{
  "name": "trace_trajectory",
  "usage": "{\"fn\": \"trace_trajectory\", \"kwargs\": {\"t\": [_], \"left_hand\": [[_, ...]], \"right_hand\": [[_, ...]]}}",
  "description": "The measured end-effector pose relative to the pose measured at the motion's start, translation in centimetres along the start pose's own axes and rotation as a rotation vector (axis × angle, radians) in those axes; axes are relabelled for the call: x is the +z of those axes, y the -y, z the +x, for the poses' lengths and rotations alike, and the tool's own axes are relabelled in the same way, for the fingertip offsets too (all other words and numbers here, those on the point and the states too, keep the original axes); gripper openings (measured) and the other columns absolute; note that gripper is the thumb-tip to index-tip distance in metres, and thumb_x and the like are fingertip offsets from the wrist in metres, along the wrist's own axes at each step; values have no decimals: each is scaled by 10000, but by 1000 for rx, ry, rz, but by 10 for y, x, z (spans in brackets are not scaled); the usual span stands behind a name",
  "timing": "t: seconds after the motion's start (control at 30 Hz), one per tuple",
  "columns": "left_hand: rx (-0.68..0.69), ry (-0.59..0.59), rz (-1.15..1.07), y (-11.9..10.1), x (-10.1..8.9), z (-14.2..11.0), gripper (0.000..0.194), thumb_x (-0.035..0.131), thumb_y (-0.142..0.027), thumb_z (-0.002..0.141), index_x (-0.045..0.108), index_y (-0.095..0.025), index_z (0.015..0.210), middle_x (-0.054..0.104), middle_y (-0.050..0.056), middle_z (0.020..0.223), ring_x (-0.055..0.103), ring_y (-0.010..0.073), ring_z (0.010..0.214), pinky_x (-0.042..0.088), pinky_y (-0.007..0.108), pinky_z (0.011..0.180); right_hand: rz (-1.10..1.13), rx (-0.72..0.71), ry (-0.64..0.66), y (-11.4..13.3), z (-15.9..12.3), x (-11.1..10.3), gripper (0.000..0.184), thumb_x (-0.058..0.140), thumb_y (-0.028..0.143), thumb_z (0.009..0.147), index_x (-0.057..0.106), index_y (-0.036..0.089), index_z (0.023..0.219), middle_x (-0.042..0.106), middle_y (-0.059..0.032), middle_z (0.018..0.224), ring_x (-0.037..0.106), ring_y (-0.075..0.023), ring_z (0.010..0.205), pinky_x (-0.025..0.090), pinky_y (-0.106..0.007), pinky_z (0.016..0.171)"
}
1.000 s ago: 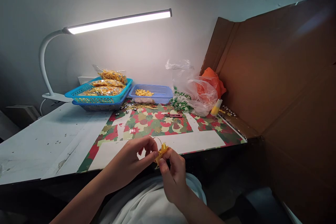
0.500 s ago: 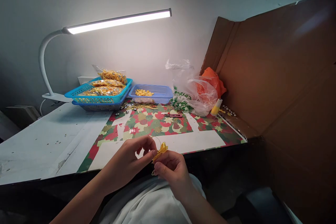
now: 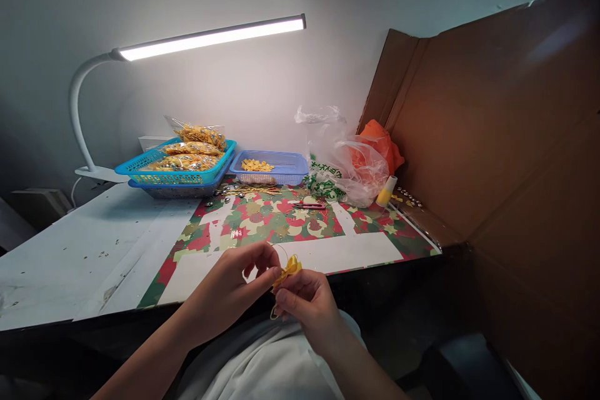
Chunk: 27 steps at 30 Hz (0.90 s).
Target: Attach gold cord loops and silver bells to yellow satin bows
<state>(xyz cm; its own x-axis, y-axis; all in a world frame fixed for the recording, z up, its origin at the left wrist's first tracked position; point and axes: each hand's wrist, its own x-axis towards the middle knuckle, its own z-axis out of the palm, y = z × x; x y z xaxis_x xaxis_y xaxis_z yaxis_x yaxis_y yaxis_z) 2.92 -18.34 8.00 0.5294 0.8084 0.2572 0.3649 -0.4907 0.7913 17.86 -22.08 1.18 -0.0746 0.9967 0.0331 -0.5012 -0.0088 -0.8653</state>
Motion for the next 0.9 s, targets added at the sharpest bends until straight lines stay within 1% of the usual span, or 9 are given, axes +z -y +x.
{"fn": "trace_trajectory", "kwargs": {"t": [0.2,0.4,0.57,0.7,0.9], "left_hand": [[-10,11,-46,0,1,0,253,524,-333,912,569,-200,702,575,-37,657,487,123,619,376,232,553],[-18,53,-97,3,0,0,256,524,-353,918,569,-197,720,571,-35,670,490,125,633,387,238,576],[-16,37,-73,4,0,-1,250,524,-341,923,572,-197,724,573,-38,674,487,122,629,384,232,572],[-1,6,-42,5,1,-1,240,530,-332,915,571,-200,719,572,-40,669,482,121,625,382,228,562],[12,0,-22,6,1,0,246,523,-333,917,571,-204,713,570,-42,661,479,120,614,382,224,547]], "right_hand": [[-12,4,20,3,-1,0,377,902,457,551,690,158,637,650,10,535,571,-89,452,447,-203,470],[60,24,12,2,-1,1,387,930,437,506,690,155,620,658,18,537,591,-84,446,444,-183,446],[141,76,-11,3,-1,2,387,959,392,447,695,152,596,683,15,548,615,-80,439,441,-155,417],[165,98,-3,5,-1,3,369,964,384,444,720,154,596,674,19,520,622,-74,437,442,-138,417],[217,130,25,5,-1,4,361,969,381,442,734,155,598,662,20,490,614,-63,432,432,-121,416]]}}
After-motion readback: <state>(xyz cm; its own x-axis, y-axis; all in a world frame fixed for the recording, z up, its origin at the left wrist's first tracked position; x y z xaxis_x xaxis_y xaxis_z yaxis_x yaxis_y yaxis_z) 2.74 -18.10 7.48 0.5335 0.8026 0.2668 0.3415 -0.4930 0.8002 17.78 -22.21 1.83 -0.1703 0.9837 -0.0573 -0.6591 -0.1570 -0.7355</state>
